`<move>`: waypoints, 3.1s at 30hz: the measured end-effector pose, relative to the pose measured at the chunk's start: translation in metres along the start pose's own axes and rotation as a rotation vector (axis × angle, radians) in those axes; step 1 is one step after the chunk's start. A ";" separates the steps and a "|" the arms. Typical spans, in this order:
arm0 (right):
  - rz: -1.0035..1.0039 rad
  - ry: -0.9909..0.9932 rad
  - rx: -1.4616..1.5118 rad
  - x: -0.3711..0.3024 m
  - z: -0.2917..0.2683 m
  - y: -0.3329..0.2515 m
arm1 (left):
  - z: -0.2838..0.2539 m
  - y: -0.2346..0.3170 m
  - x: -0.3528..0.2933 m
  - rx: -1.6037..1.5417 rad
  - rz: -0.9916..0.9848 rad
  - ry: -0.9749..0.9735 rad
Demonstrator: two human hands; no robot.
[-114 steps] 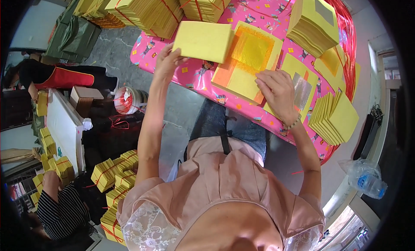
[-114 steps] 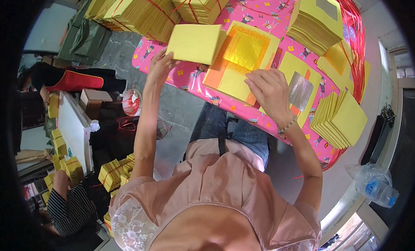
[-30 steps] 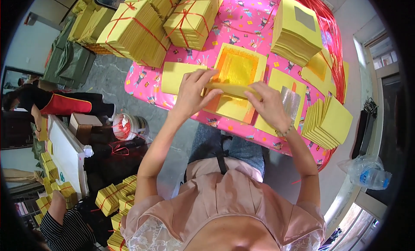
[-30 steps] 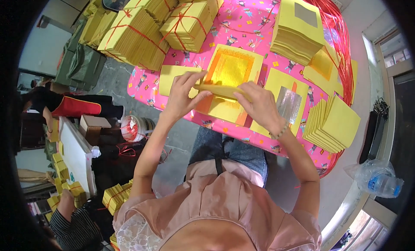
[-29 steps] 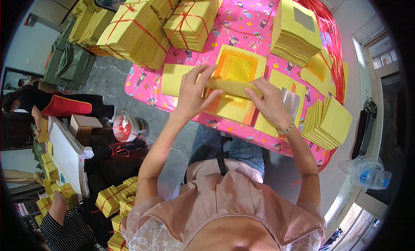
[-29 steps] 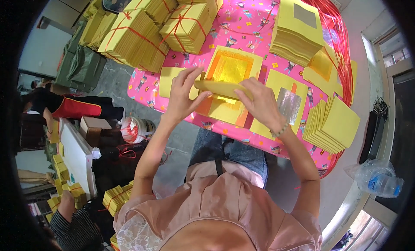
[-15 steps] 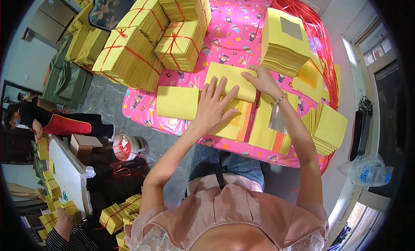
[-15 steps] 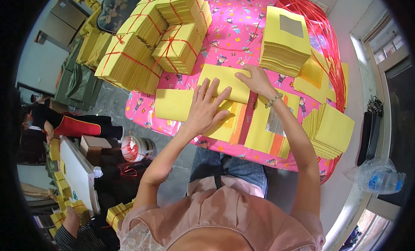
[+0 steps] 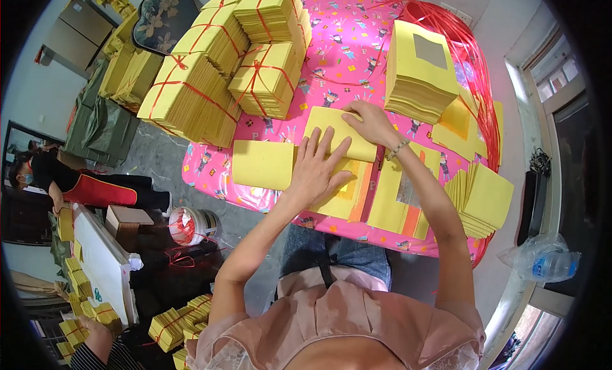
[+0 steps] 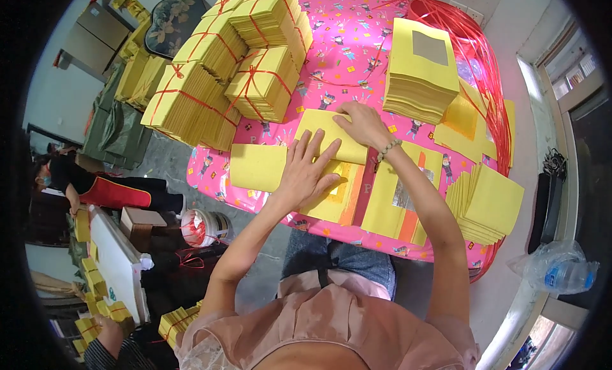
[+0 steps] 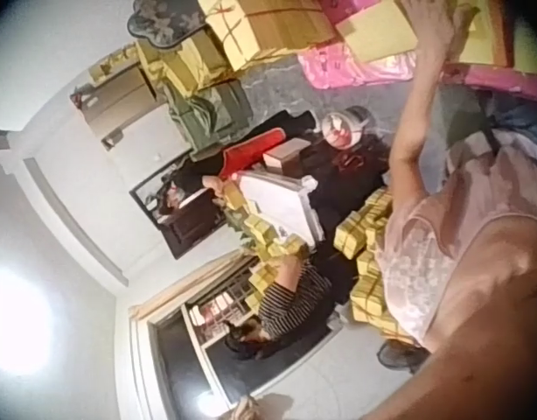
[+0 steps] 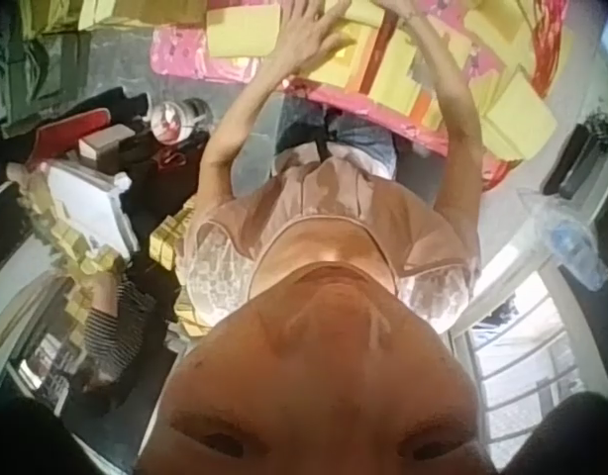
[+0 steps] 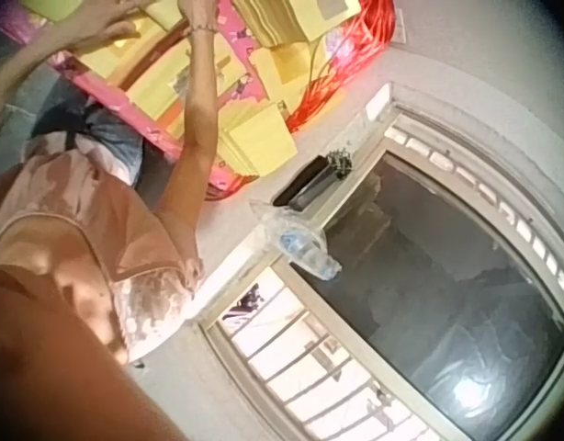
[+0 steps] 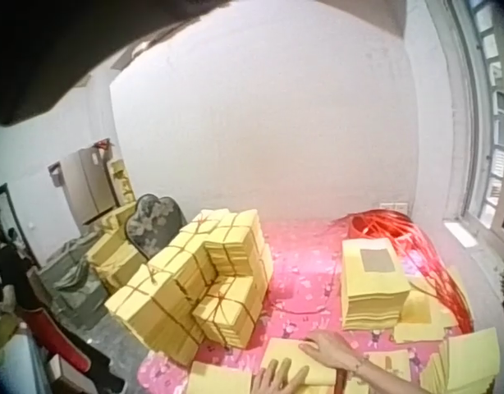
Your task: Folding and stacking square yellow papers on a table.
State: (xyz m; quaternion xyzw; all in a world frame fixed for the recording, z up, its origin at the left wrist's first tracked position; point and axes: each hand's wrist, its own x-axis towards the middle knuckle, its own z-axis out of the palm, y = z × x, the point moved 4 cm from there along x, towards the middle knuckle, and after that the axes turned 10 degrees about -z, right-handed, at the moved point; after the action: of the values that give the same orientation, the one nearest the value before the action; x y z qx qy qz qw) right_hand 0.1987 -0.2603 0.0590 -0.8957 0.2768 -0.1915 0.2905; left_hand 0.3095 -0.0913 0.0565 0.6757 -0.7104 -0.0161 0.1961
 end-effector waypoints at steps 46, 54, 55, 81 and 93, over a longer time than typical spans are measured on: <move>-0.175 -0.040 -0.289 -0.125 0.030 -0.062 | 0.010 -0.007 -0.002 -0.017 -0.016 -0.150; -0.139 -0.067 -0.309 -0.134 0.039 -0.061 | 0.011 -0.006 -0.001 -0.011 -0.011 -0.169; -0.146 -0.056 -0.304 -0.134 0.040 -0.059 | 0.011 -0.006 -0.001 -0.021 -0.003 -0.164; -0.202 0.115 -0.352 -0.123 0.034 -0.055 | 0.005 -0.039 -0.012 -0.329 -0.013 -0.231; -0.548 0.418 -0.540 -0.102 0.005 -0.063 | -0.025 -0.036 -0.009 -0.577 -0.586 0.220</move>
State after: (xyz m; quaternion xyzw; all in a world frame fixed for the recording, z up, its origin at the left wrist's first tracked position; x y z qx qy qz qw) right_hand 0.1464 -0.1537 0.0755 -0.9219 0.1219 -0.3595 -0.0779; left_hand 0.3510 -0.0794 0.0668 0.7642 -0.4296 -0.1971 0.4389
